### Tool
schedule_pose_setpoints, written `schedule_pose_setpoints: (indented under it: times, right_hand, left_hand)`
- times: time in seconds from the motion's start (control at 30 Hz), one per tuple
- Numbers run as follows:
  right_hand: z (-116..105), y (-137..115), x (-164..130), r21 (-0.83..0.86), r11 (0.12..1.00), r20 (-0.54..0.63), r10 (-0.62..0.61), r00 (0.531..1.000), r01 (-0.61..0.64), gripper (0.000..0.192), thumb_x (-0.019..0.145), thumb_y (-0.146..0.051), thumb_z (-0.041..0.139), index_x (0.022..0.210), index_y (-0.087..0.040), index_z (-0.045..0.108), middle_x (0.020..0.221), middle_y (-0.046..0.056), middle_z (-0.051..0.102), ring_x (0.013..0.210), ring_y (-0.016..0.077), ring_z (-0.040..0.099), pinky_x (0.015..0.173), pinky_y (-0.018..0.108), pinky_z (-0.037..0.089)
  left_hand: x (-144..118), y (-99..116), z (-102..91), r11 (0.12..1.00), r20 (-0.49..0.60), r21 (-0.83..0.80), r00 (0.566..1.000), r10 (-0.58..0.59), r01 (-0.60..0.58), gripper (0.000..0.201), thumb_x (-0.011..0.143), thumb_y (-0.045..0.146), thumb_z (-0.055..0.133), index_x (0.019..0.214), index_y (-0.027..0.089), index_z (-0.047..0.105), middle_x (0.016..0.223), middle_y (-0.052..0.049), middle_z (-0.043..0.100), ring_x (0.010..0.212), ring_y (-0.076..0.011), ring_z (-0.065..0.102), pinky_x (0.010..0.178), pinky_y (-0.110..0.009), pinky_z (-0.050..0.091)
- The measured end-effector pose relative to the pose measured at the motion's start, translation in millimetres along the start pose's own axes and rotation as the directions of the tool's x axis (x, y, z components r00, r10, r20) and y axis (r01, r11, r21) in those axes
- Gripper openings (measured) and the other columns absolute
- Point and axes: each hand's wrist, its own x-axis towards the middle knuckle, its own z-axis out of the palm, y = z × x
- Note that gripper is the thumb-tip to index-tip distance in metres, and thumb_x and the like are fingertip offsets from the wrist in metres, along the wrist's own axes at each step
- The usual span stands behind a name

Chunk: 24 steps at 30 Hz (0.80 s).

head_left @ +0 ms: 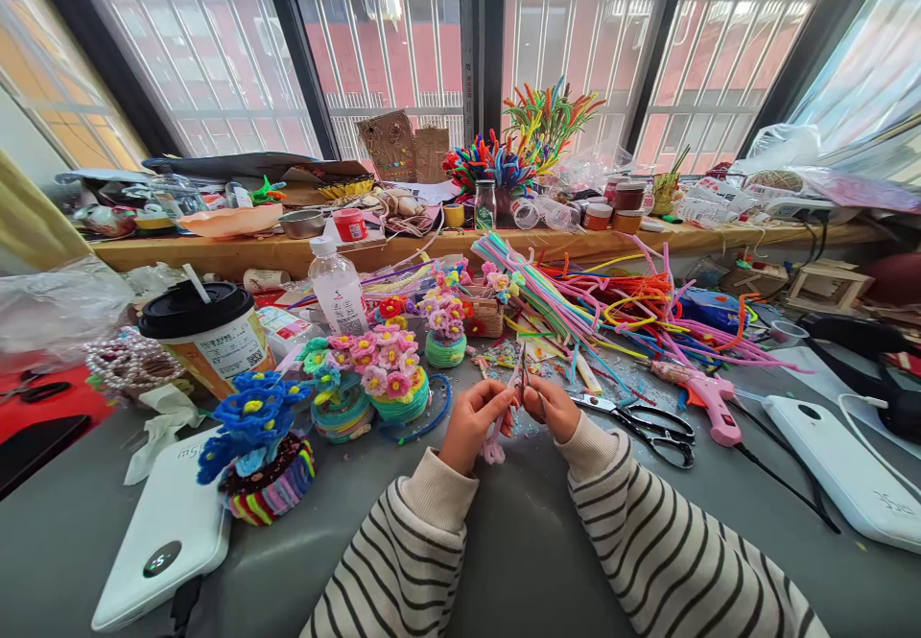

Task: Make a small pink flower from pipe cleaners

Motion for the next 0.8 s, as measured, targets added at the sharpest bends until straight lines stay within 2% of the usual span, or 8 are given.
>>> schedule_pose_setpoints:
  times: [0.17, 0.3, 0.47, 0.6, 0.8]
  right_hand:
    - [0, -2, 0, -0.025, 1.0, -0.053, 0.006, 0.999, -0.008, 0.044, 0.064, -0.06, 0.035, 0.053, -0.017, 0.038, 0.041, -0.007, 0.024, 0.037, 0.0053, 0.022, 0.036, 0.02, 0.017]
    - [-1, -7, 0, 0.075, 0.995, -0.094, 0.079, 0.992, -0.072, 0.044, 0.057, -0.06, 0.043, 0.05, -0.018, 0.033, 0.039, -0.008, 0.023, 0.035, 0.0038, 0.019, 0.035, 0.02, 0.014]
    - [-2, -12, 2, 0.239, 0.954, 0.044, 0.175, 0.984, -0.181, 0.048, 0.053, -0.065, 0.041, 0.051, -0.018, 0.035, 0.036, -0.01, 0.02, 0.031, 0.0027, 0.015, 0.031, 0.019, 0.011]
    - [1, -7, 2, 0.204, 0.969, 0.077, 0.124, 0.989, -0.138, 0.047, 0.058, -0.064, 0.038, 0.056, -0.017, 0.04, 0.038, -0.009, 0.022, 0.031, 0.0031, 0.018, 0.031, 0.019, 0.013]
    - [5, 4, 2, 0.121, 0.988, 0.014, 0.091, 0.996, -0.092, 0.046, 0.064, -0.062, 0.033, 0.055, -0.017, 0.04, 0.04, -0.008, 0.022, 0.033, 0.0037, 0.02, 0.032, 0.019, 0.016]
  left_hand:
    - [0, 0, 0.4, 1.0, 0.027, -0.002, 1.0, 0.004, -0.004, 0.019, 0.067, 0.031, 0.049, 0.06, 0.014, 0.048, 0.042, 0.005, 0.045, 0.038, -0.0055, 0.042, 0.04, -0.018, 0.033]
    - [1, -2, -0.2, 1.0, 0.05, -0.013, 0.999, 0.002, -0.001, 0.019, 0.068, 0.032, 0.048, 0.06, 0.014, 0.047, 0.041, 0.005, 0.044, 0.037, -0.0054, 0.04, 0.038, -0.018, 0.032]
    - [2, -3, -1.0, 1.0, 0.029, -0.004, 1.0, -0.002, 0.002, 0.019, 0.068, 0.032, 0.047, 0.061, 0.014, 0.047, 0.041, 0.005, 0.044, 0.036, -0.005, 0.04, 0.038, -0.018, 0.032]
    - [1, -3, -0.6, 1.0, -0.013, -0.019, 1.0, -0.003, 0.003, 0.02, 0.068, 0.033, 0.047, 0.061, 0.014, 0.047, 0.043, 0.005, 0.044, 0.038, -0.0048, 0.04, 0.04, -0.018, 0.032]
    - [2, -3, -0.1, 0.999, -0.036, -0.04, 0.999, -0.011, 0.01, 0.02, 0.068, 0.033, 0.047, 0.061, 0.014, 0.046, 0.044, 0.005, 0.043, 0.038, -0.0047, 0.039, 0.04, -0.018, 0.032]
